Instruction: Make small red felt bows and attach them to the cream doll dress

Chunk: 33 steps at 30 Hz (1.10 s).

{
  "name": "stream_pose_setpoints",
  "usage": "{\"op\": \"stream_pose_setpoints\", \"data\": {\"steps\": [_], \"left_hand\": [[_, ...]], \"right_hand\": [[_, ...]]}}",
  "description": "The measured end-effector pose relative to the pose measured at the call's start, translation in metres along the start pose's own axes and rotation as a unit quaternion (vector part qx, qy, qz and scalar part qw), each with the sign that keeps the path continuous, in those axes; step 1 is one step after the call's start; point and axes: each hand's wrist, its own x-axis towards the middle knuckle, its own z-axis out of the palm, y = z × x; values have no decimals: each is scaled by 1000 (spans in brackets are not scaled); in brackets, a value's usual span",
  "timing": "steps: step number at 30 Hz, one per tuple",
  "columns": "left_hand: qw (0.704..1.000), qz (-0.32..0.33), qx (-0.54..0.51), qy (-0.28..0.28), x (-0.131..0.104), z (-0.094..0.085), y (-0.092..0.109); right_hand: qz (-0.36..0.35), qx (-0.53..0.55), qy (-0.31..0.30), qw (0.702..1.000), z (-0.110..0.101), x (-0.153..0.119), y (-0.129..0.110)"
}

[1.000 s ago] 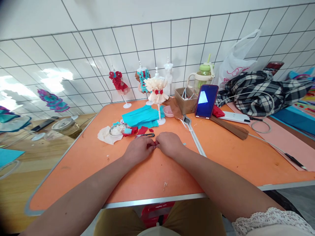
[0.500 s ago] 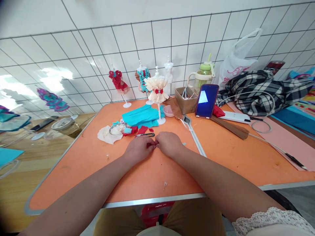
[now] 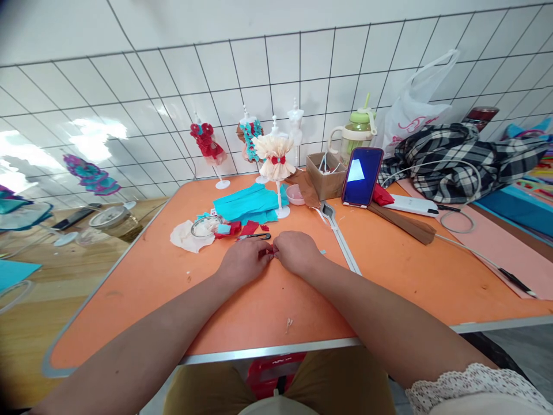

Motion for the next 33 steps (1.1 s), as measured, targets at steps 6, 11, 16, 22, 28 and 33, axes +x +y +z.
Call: {"op": "stream_pose_setpoints", "data": {"steps": [6, 11, 16, 22, 28, 33], "left_hand": [[1000, -2, 3, -2, 0, 1, -1], [1000, -5, 0, 1, 0, 1, -1], [1000, -1, 0, 15, 0, 2, -1], [1000, -6, 21, 17, 1, 4, 0], [1000, -1, 15, 18, 0, 2, 1], [1000, -2, 13, 17, 0, 1, 0]], "right_hand": [[14, 14, -4, 1000, 0, 0, 0], [12, 15, -9, 1000, 1, 1, 2], [9, 10, -6, 1000, 1, 2, 3], [40, -1, -8, 999, -1, 0, 0], [34, 9, -2, 999, -1, 0, 1], [4, 18, 0, 1000, 0, 0, 4]]}}
